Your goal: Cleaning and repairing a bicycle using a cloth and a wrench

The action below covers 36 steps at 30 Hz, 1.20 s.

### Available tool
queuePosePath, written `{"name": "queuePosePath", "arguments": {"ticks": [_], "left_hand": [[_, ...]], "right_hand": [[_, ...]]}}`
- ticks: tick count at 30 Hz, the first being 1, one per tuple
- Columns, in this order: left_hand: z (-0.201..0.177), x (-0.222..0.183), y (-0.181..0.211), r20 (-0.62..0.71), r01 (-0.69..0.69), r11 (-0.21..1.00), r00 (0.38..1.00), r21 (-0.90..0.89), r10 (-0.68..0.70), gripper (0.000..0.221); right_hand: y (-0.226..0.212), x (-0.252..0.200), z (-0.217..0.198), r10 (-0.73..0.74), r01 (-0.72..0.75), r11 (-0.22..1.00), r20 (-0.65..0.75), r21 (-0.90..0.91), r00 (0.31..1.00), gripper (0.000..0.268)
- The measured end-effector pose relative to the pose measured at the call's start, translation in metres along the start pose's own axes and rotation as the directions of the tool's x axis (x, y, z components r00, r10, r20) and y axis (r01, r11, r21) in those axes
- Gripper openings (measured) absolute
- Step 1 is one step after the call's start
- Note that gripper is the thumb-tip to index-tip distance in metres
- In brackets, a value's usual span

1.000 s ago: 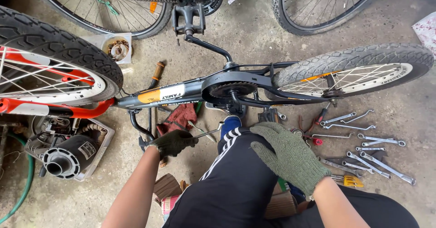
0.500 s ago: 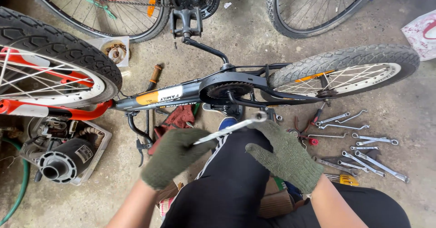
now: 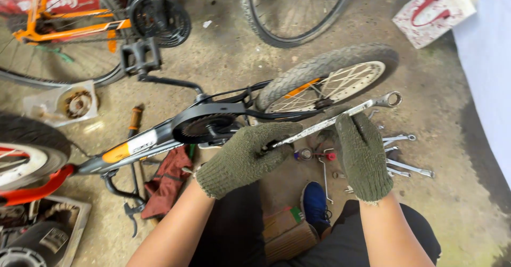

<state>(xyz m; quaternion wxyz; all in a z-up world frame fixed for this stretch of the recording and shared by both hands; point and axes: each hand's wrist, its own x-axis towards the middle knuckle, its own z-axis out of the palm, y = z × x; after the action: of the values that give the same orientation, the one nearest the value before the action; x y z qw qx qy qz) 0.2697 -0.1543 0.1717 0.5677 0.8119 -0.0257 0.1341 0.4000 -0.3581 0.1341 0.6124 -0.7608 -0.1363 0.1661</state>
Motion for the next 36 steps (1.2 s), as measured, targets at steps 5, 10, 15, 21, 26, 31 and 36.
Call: {"name": "queuePosePath", "arguments": {"ticks": [5,10,15,21,26,31,36], "left_hand": [[0.027,0.037,-0.018,0.189,-0.005,0.955,0.980,-0.298,0.064,0.054],[0.056,0.086,-0.008,0.313,0.017,0.958,0.947,-0.287,0.077,0.057],[0.087,0.129,-0.047,0.356,0.132,0.961,0.934,-0.245,-0.037,0.055],[0.109,0.144,-0.061,0.241,0.113,0.955,0.969,-0.274,-0.045,0.037],[0.099,0.166,-0.065,-0.123,0.095,0.858,0.976,-0.505,-0.180,0.027],[0.108,0.171,-0.083,-0.383,-0.090,0.891,0.918,-0.444,-0.098,0.024],[0.088,0.177,-0.078,-0.333,-0.305,0.906,0.855,0.294,0.397,0.018]], "right_hand": [[0.025,0.014,-0.038,0.205,-0.093,0.867,-0.180,0.489,0.962,0.023],[0.006,0.011,-0.061,0.032,0.085,0.901,-0.260,0.425,0.965,0.024],[0.021,0.021,-0.089,0.070,0.094,0.892,-0.339,0.442,0.938,0.022],[0.036,0.034,-0.106,0.134,0.037,0.923,-0.412,0.382,0.901,0.024],[0.038,0.041,-0.114,0.262,-0.024,0.871,-0.424,0.490,0.867,0.023],[0.045,0.049,-0.118,0.325,-0.033,0.825,-0.426,0.564,0.845,0.021],[0.051,0.059,-0.114,0.319,-0.053,0.848,-0.427,0.528,0.846,0.021]]}}
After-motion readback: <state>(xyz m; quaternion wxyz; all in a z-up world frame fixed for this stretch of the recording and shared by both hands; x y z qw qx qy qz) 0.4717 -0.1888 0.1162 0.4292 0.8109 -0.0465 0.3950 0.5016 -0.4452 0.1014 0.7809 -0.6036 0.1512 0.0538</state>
